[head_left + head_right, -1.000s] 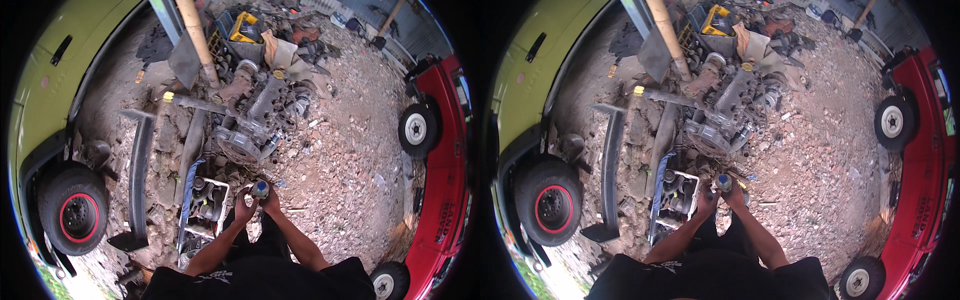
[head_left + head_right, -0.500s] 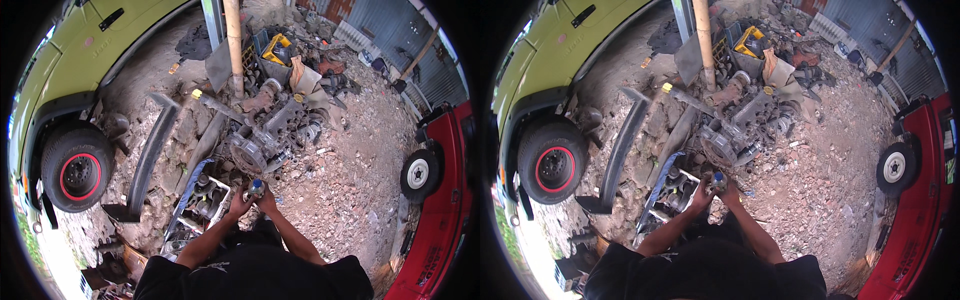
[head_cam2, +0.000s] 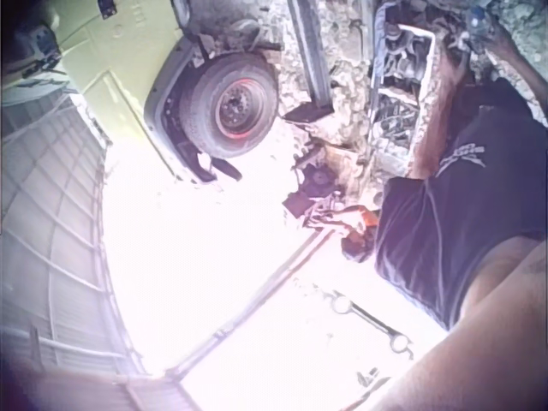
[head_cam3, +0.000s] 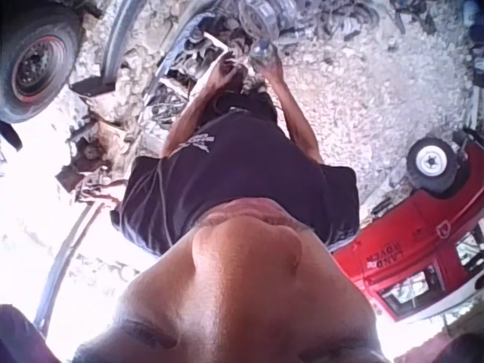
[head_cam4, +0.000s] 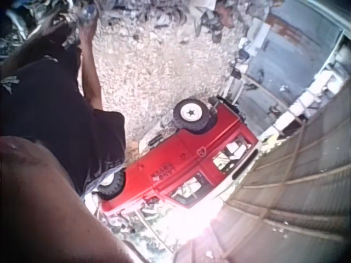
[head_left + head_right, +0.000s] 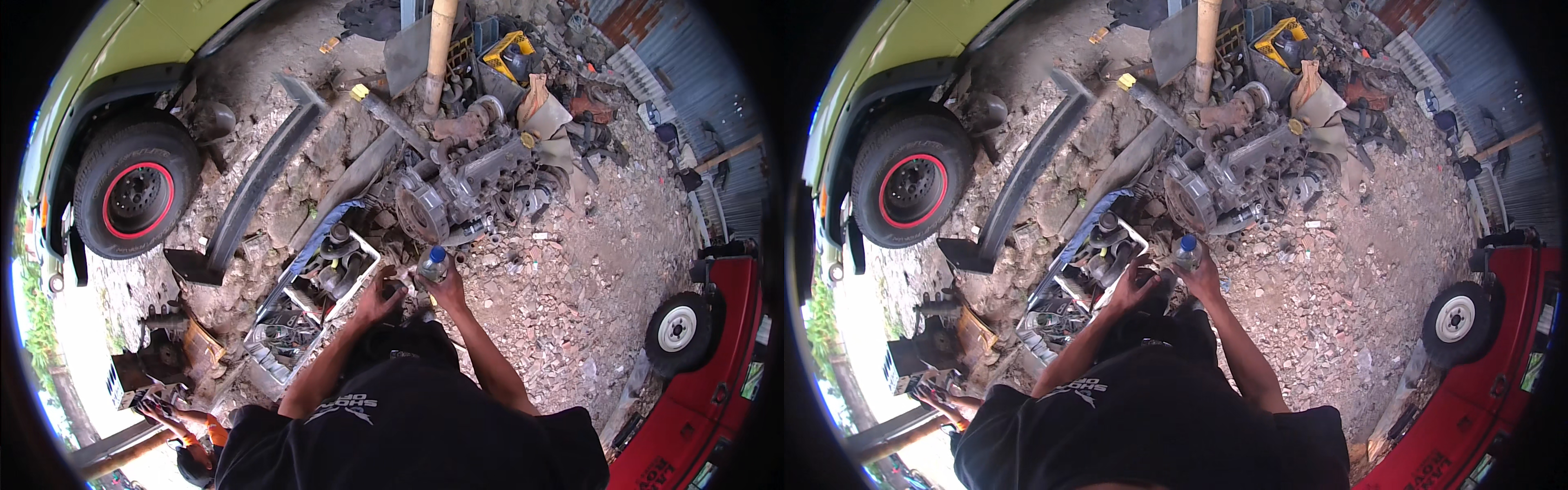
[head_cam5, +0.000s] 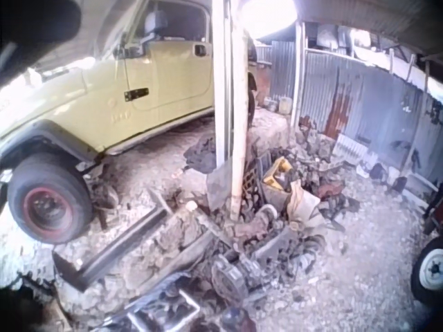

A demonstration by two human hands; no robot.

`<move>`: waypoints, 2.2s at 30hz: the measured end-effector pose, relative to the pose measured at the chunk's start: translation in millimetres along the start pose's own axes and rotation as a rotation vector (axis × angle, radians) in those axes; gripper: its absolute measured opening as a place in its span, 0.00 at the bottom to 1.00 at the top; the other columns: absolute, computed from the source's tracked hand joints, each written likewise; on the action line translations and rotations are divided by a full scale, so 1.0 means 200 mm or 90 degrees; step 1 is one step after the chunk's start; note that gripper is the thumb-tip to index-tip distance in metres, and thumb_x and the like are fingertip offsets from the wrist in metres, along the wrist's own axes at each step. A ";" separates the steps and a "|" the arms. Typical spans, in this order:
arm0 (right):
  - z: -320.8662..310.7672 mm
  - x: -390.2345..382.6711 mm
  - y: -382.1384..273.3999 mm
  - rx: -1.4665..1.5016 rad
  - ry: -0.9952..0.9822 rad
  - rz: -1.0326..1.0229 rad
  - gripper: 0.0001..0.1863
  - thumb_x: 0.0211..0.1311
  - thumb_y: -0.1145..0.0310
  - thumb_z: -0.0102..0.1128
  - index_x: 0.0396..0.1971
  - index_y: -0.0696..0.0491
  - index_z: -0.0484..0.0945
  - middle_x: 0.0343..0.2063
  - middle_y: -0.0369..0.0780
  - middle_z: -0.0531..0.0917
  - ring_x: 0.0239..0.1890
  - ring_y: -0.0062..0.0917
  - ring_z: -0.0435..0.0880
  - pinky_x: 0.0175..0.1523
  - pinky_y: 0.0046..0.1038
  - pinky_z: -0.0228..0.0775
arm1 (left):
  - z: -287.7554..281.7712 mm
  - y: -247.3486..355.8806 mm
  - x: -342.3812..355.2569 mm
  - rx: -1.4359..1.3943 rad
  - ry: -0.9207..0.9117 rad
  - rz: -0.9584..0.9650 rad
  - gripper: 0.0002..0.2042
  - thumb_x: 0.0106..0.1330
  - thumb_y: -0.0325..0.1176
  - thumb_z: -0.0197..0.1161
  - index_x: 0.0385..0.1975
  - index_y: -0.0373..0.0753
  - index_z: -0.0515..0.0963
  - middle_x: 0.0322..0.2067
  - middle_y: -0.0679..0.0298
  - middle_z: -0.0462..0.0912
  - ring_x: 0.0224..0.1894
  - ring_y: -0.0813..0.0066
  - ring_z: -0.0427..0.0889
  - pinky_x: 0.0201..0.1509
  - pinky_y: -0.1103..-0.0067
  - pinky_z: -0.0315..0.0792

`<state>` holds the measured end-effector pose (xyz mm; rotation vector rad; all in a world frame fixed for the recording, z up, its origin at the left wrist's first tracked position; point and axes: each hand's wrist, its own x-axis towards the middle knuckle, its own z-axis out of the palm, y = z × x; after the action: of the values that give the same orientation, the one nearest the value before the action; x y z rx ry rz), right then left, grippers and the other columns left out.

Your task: The person pours liquid from a plastic bottle onto the engine block and then uses a metal scribe to clean the mounting surfaces by hand.

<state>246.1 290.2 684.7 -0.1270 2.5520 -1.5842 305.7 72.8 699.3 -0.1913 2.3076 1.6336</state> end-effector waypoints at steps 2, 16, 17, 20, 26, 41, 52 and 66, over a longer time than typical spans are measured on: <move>0.01 0.03 0.01 -0.006 0.009 -0.018 0.50 0.48 0.50 0.80 0.66 0.57 0.62 0.52 0.54 0.81 0.54 0.47 0.83 0.57 0.40 0.76 | 0.00 -0.04 0.03 -0.006 -0.001 -0.010 0.42 0.64 0.57 0.68 0.69 0.34 0.60 0.61 0.47 0.75 0.60 0.54 0.78 0.66 0.64 0.70; -0.41 -0.02 0.09 0.000 0.320 0.256 0.53 0.46 0.49 0.80 0.69 0.51 0.60 0.52 0.52 0.82 0.56 0.47 0.82 0.57 0.43 0.76 | 0.49 0.33 0.84 0.093 -0.423 0.234 0.40 0.56 0.40 0.77 0.65 0.33 0.64 0.58 0.48 0.76 0.59 0.54 0.78 0.61 0.64 0.73; -0.46 -0.07 0.08 -0.010 0.364 0.281 0.51 0.47 0.52 0.81 0.68 0.52 0.61 0.51 0.50 0.83 0.55 0.46 0.83 0.57 0.42 0.76 | 0.57 0.38 0.87 0.130 -0.460 0.299 0.40 0.55 0.40 0.78 0.65 0.32 0.64 0.58 0.47 0.76 0.59 0.53 0.78 0.61 0.64 0.73; -0.60 -0.18 0.14 -0.027 0.466 0.310 0.52 0.47 0.50 0.80 0.69 0.52 0.59 0.51 0.51 0.83 0.54 0.47 0.83 0.56 0.43 0.77 | 0.84 0.54 0.95 0.189 -0.546 0.507 0.40 0.52 0.41 0.79 0.63 0.32 0.65 0.56 0.46 0.76 0.59 0.48 0.77 0.62 0.62 0.72; -0.91 -0.40 0.33 0.019 0.574 0.414 0.53 0.46 0.51 0.80 0.69 0.53 0.58 0.51 0.53 0.83 0.56 0.46 0.82 0.58 0.42 0.75 | 1.47 0.67 0.96 0.231 -0.668 0.543 0.44 0.46 0.40 0.80 0.64 0.34 0.65 0.54 0.45 0.76 0.58 0.44 0.76 0.62 0.60 0.72; -2.11 -0.70 0.91 0.135 0.448 0.408 0.52 0.45 0.49 0.81 0.69 0.50 0.63 0.58 0.51 0.79 0.60 0.45 0.79 0.63 0.41 0.73 | 2.66 1.07 0.98 0.263 -0.646 0.470 0.34 0.49 0.42 0.79 0.55 0.36 0.72 0.46 0.48 0.82 0.50 0.46 0.82 0.53 0.61 0.76; -2.63 -0.37 1.42 -0.006 0.316 0.272 0.55 0.39 0.51 0.85 0.67 0.54 0.64 0.51 0.51 0.83 0.54 0.46 0.83 0.58 0.41 0.77 | 3.04 1.68 1.32 0.209 -0.655 0.331 0.36 0.50 0.47 0.80 0.56 0.36 0.74 0.49 0.51 0.83 0.52 0.52 0.84 0.56 0.65 0.76; -3.66 0.71 1.74 -0.003 0.194 0.263 0.44 0.50 0.50 0.80 0.64 0.54 0.69 0.51 0.50 0.84 0.56 0.43 0.83 0.58 0.38 0.76 | 3.44 2.03 2.33 0.116 -0.458 0.290 0.40 0.53 0.48 0.77 0.64 0.35 0.71 0.57 0.50 0.79 0.53 0.58 0.83 0.57 0.68 0.77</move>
<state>-10.5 1071.6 683.8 0.6446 2.5636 -1.5241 -132.2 888.6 703.6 0.8738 1.9671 1.3344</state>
